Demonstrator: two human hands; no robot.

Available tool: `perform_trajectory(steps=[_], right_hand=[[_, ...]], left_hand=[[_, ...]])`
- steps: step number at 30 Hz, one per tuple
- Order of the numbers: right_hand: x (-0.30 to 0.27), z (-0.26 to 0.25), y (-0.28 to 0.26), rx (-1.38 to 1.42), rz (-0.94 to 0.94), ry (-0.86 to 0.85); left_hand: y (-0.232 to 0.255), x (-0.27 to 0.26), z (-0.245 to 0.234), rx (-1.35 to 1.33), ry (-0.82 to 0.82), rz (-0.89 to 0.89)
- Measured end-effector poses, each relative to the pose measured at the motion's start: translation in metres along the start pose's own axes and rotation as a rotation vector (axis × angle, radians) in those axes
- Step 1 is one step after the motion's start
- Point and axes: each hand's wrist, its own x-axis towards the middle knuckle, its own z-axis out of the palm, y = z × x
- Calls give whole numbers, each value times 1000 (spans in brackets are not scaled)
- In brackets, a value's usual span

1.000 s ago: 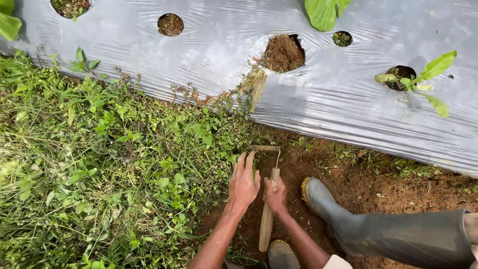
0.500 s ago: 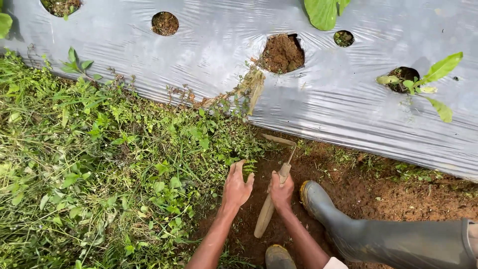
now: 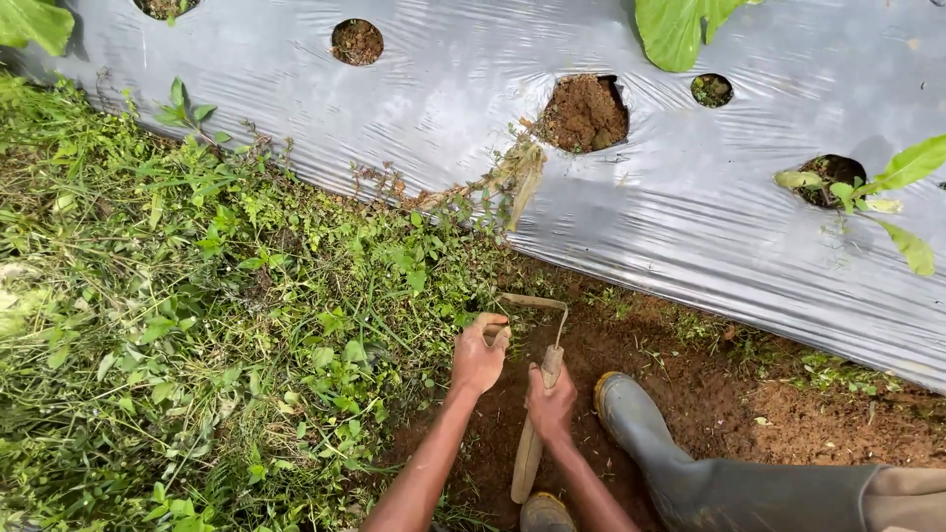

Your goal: The person weeds a garden bed by hand and with a hoe. They first pull weeds from around leafy green plants growing through a plastic mulch sheet, then use a hoe to scrape and remove weeds from the soil between the mulched rows.

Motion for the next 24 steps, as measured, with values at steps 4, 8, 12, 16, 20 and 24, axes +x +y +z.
perform_trajectory(steps=[4,8,12,16,20,24], right_hand=[[4,-2,-27,31,-121,155],[9,10,-97,64,-201,196],[14,35,-34,-18,-219,71],[30,24,-12,24,-235,163],[9,1,-109,118,-208,119],[38,26,-51,2,-255,102]], left_hand=[[7,-27,-14,22,-17,26],[-17,-9,-11,6,61,-13],[38,-39,-25,-9,149,-56],[31,-17,-14,-44,239,7],[36,-14,7,-2,298,69],[46,-14,13,33,384,109]])
